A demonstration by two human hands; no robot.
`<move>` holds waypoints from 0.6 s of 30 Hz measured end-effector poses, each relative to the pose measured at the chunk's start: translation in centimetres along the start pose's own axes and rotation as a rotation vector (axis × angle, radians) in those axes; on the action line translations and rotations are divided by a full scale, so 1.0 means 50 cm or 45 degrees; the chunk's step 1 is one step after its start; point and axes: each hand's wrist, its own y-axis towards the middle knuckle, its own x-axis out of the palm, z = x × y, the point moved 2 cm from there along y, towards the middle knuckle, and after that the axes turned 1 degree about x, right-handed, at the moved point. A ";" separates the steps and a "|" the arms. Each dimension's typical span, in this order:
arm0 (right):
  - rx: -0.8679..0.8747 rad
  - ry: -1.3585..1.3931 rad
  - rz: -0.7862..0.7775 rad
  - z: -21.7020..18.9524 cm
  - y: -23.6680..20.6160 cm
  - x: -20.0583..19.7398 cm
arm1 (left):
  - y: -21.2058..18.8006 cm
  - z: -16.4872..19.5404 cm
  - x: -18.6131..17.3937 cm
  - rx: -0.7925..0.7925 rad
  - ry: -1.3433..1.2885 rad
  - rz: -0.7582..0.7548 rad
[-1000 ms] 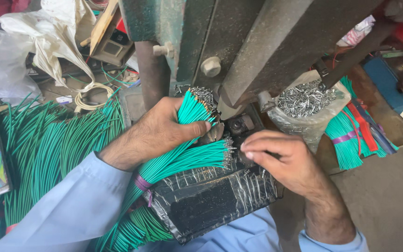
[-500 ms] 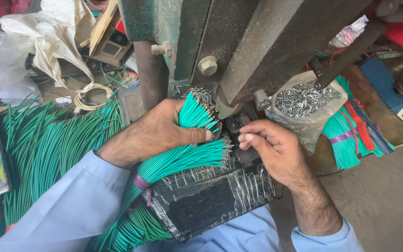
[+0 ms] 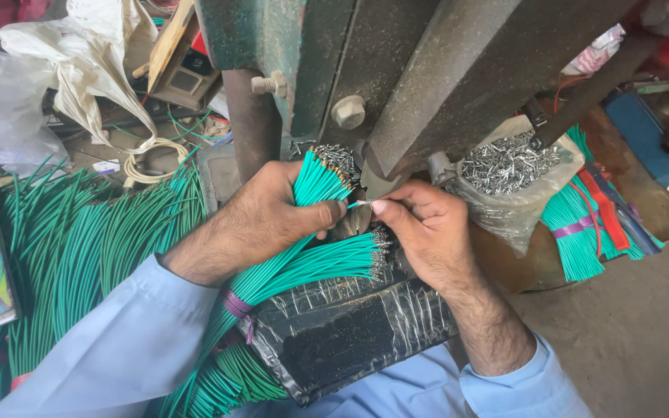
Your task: The person holds a bundle of green insulated wires in one hand and, one at a time, fits a metal terminal onto a stripped wire end, places it under a bench-mounted crimping press, and operates the press to crimp the terminal onto the wire, repeating the cycle continuously.
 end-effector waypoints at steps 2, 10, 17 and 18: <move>0.016 -0.056 0.002 0.003 0.001 0.001 | 0.003 0.000 0.001 -0.055 -0.020 0.016; 0.030 -0.041 0.011 0.012 0.003 -0.005 | 0.010 0.003 0.004 -0.010 -0.001 0.010; 0.014 -0.252 0.064 0.003 0.000 -0.009 | 0.007 0.003 0.007 -0.014 -0.015 0.023; 0.030 -0.198 0.046 0.002 -0.001 -0.007 | 0.007 0.004 0.008 -0.019 0.012 0.028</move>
